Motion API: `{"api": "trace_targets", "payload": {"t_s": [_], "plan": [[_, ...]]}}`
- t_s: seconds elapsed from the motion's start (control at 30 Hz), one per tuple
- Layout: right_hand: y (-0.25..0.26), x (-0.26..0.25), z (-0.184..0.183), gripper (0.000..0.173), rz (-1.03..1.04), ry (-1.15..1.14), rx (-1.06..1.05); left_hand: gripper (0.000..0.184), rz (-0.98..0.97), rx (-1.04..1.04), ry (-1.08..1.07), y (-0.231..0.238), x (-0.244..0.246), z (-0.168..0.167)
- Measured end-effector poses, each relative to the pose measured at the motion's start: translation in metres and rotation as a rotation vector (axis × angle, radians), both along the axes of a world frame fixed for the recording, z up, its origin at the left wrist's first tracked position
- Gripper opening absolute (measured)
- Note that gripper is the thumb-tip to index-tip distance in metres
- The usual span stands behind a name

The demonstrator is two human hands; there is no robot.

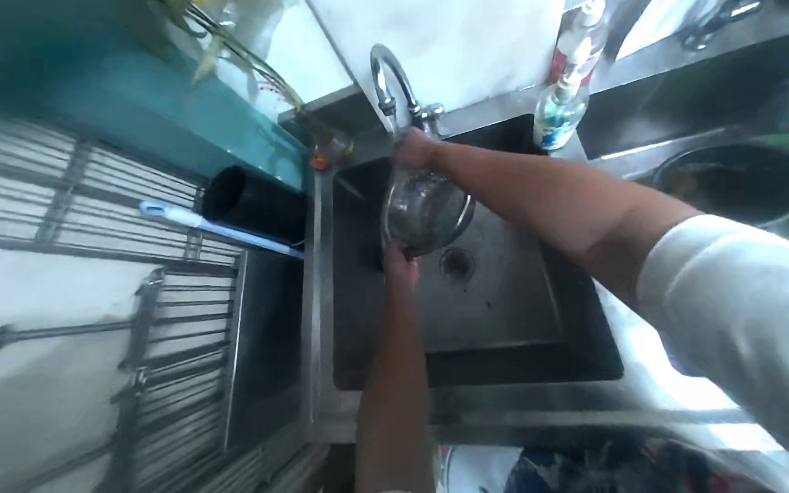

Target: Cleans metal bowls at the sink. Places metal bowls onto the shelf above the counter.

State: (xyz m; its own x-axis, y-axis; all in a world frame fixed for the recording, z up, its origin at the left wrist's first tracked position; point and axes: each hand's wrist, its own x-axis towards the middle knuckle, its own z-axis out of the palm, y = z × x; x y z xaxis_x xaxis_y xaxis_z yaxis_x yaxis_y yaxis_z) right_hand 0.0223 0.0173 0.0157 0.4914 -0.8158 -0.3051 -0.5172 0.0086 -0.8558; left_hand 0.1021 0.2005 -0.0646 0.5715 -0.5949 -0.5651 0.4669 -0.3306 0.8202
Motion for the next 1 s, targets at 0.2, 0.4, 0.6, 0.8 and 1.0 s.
{"api": "trace_targets", "payload": {"t_s": [0.2,0.4,0.6,0.8,1.0], "plan": [[-0.036,-0.062,0.021,0.033,-0.221,0.130,-0.104,0.031,-0.418,0.192,-0.816,-0.021,-0.014,0.011],[-0.053,-0.076,-0.008,0.039,-0.309,0.064,-0.081,0.031,-0.885,0.328,-1.375,-0.030,-0.034,0.044],[-0.066,-0.053,-0.050,0.044,-0.206,0.057,-0.034,0.022,-0.539,0.052,-1.666,-0.006,-0.009,0.024],[-0.074,-0.040,-0.027,0.040,-0.438,-0.115,0.129,0.021,-0.368,0.023,-1.447,0.040,0.009,0.024],[-0.091,-0.041,-0.013,0.037,-0.673,-0.583,0.440,0.019,-0.441,0.123,-1.536,0.077,0.015,0.034]]}}
